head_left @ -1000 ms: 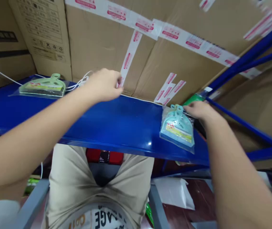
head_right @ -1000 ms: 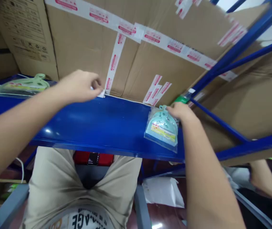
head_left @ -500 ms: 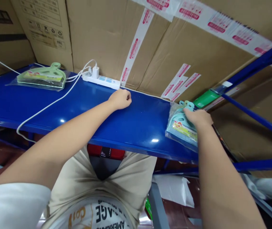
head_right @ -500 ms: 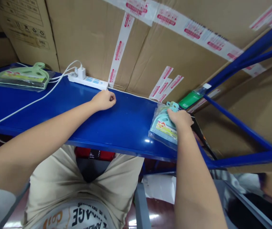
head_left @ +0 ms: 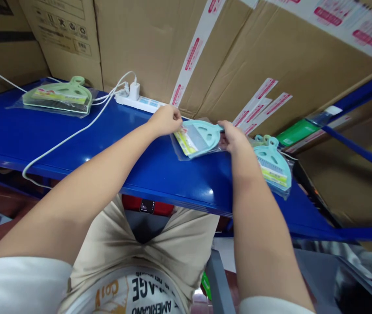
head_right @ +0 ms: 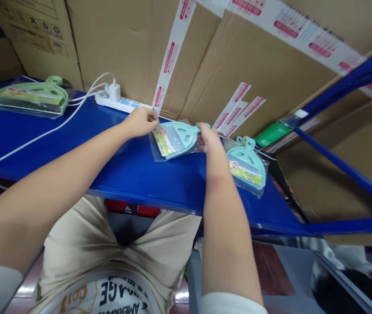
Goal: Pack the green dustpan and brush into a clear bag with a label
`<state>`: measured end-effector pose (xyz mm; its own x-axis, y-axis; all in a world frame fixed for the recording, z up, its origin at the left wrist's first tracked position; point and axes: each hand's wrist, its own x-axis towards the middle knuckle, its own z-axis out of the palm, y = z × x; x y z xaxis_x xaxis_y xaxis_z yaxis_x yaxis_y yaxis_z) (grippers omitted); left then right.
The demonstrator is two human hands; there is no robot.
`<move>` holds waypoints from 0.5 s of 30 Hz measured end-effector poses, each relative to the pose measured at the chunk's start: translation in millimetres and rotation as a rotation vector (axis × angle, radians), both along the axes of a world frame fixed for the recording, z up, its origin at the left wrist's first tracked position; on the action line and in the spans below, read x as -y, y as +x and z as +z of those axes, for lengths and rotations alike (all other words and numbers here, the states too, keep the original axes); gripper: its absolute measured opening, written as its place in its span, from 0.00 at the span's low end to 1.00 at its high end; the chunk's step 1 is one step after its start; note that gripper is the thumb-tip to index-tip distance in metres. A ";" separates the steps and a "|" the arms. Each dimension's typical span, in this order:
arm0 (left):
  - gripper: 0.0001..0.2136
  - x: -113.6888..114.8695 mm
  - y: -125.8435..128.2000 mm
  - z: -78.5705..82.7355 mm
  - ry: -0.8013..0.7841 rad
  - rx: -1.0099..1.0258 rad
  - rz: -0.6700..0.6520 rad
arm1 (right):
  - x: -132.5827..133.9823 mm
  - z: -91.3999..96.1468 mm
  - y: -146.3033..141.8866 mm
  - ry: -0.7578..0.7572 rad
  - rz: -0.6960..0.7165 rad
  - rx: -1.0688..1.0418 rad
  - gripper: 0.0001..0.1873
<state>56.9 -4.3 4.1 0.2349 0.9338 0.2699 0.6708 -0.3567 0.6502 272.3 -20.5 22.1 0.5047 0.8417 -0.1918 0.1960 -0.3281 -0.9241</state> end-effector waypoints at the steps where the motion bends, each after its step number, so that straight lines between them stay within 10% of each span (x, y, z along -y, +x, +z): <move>1: 0.12 -0.9 1.0 -1.4 -0.014 -0.013 -0.015 | 1.7 -3.4 -4.4 -0.020 0.017 -0.057 0.18; 15: 0.18 -19.1 2.3 -14.2 -0.164 0.097 0.056 | -1.7 -15.3 13.7 0.218 0.002 -0.365 0.15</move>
<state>59.2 14.9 -10.1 0.1620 0.9780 0.1317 0.6183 -0.2047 0.7589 285.9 -18.8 6.7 0.4354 0.8831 -0.1751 -0.1568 -0.1171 -0.9807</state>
